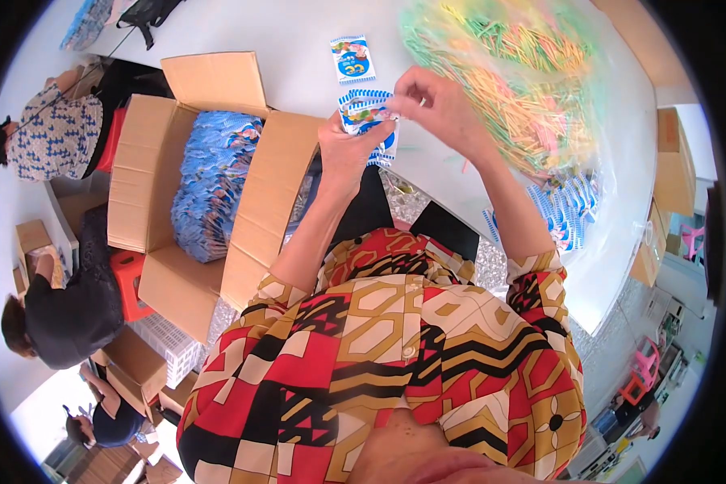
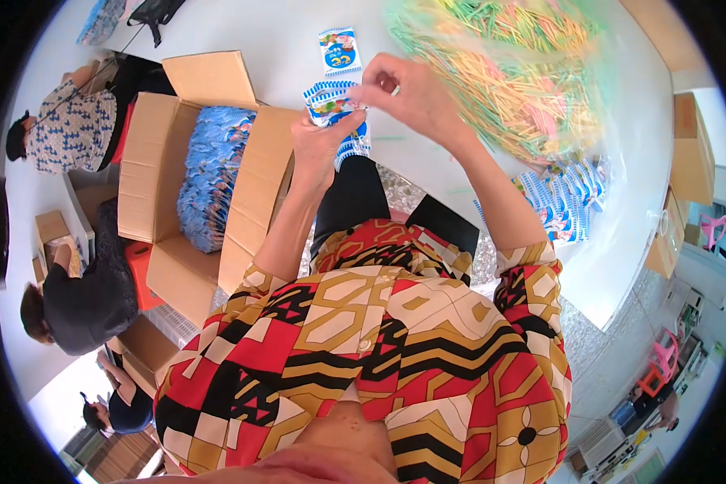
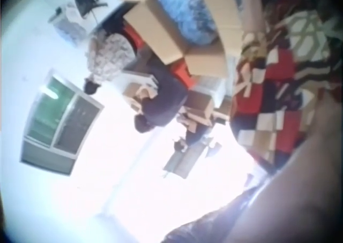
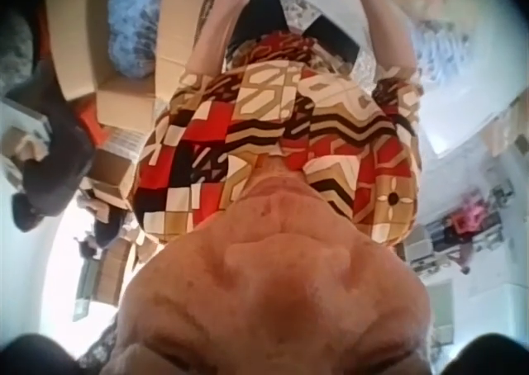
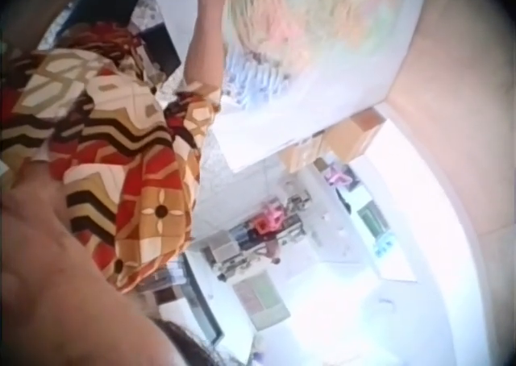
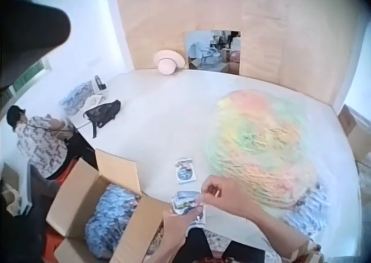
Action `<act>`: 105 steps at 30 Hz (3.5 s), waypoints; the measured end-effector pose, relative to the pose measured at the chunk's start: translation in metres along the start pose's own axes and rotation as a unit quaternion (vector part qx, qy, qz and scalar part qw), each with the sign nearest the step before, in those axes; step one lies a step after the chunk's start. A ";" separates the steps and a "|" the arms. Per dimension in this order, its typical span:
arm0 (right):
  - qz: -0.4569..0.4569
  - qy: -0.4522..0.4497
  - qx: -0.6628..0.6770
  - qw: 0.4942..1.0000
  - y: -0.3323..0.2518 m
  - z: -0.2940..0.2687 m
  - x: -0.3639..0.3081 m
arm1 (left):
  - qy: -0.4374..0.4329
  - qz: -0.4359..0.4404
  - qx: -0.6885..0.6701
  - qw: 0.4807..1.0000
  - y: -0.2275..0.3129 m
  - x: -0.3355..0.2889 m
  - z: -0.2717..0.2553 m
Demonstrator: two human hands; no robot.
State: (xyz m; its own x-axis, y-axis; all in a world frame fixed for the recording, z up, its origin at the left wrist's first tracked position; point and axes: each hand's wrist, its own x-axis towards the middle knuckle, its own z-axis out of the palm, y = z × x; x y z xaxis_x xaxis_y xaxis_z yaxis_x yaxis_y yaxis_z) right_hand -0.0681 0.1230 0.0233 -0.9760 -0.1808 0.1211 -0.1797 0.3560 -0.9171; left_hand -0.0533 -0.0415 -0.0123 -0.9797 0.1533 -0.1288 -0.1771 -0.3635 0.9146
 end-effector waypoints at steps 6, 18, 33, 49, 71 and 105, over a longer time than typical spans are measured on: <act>0.035 0.010 -0.058 0.998 -0.008 -0.013 -0.025 | -0.073 -0.020 0.018 0.997 0.009 -0.006 0.023; -0.043 0.008 -0.030 0.999 -0.016 -0.030 -0.040 | -0.134 -0.021 0.038 0.990 0.014 -0.011 0.024; -0.305 0.075 -0.317 0.895 -0.044 -0.034 -0.064 | -0.086 0.036 0.063 0.994 0.009 -0.011 0.032; 0.007 0.228 -0.127 0.965 0.025 -0.145 -0.004 | -0.127 -0.063 0.038 0.989 0.003 -0.012 0.036; 0.187 0.105 -0.477 0.852 0.131 -0.210 0.078 | -0.120 -0.105 0.012 0.987 -0.010 -0.001 0.025; -0.088 0.229 -0.520 0.818 0.175 -0.200 0.043 | -0.124 -0.102 0.010 0.987 -0.013 -0.004 0.027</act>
State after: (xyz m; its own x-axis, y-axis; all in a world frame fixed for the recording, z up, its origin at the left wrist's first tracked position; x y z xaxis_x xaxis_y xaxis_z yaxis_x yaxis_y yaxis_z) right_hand -0.1660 0.3611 -0.0560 -0.8248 -0.0366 0.5643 -0.0979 0.9921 -0.0786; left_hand -0.0450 -0.0123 -0.0134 -0.8702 0.4428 -0.2160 -0.3648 -0.2844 0.8866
